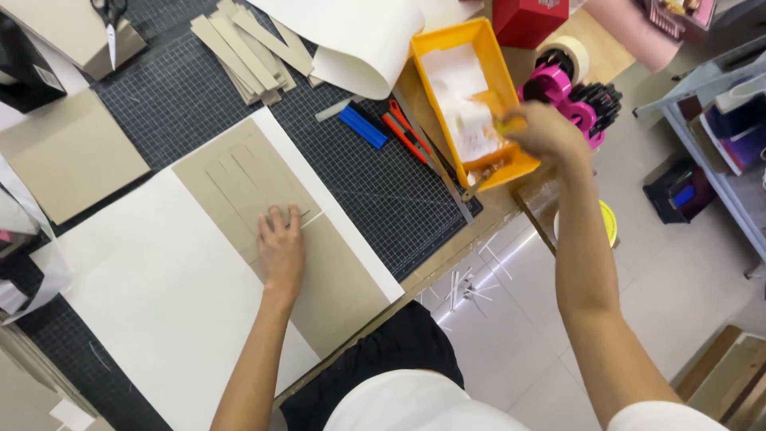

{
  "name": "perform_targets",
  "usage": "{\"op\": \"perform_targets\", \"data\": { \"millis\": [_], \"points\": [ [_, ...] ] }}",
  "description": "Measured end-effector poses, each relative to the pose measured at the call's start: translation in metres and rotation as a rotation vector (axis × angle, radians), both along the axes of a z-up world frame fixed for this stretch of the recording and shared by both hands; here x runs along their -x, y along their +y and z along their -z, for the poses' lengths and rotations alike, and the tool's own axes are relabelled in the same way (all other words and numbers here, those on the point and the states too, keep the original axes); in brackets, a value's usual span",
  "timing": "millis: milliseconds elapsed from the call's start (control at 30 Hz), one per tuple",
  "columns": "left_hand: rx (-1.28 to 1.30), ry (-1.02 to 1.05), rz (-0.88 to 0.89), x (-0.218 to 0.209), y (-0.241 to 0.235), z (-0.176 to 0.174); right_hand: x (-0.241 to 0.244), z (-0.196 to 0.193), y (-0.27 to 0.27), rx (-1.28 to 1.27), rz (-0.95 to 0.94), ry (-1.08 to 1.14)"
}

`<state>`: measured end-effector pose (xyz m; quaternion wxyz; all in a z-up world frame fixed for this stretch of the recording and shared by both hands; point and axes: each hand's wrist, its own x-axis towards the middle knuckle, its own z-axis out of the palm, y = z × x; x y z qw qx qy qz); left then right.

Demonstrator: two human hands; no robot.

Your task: The person assembles a paper box by placing small beige strips onto a white sheet, applying glue with a roller, and pressing the pieces into place. They smooth the surface with a blue tool, then use a red utility knife to trim excess material and separate the finished box from the backing.

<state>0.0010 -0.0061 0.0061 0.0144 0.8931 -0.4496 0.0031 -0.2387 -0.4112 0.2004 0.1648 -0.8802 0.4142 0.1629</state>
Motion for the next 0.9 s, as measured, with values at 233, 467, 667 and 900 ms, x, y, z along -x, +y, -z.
{"op": "perform_targets", "data": {
  "millis": [233, 467, 667, 900],
  "points": [
    [-0.001, -0.008, -0.033, -0.003, -0.003, 0.017, -0.006, 0.053, -0.028, -0.138, 0.133, -0.121],
    [0.029, 0.038, -0.079, -0.002, -0.01, 0.022, -0.007, 0.046, -0.031, -0.287, 0.201, -0.032],
    [0.123, -0.116, -0.183, 0.005, -0.009, 0.067, -0.014, 0.043, 0.012, -0.631, 0.528, -0.745],
    [0.219, 0.043, -0.047, 0.009, 0.009, 0.025, -0.148, 0.02, 0.246, -0.819, 0.289, -0.746]
  ]
}}
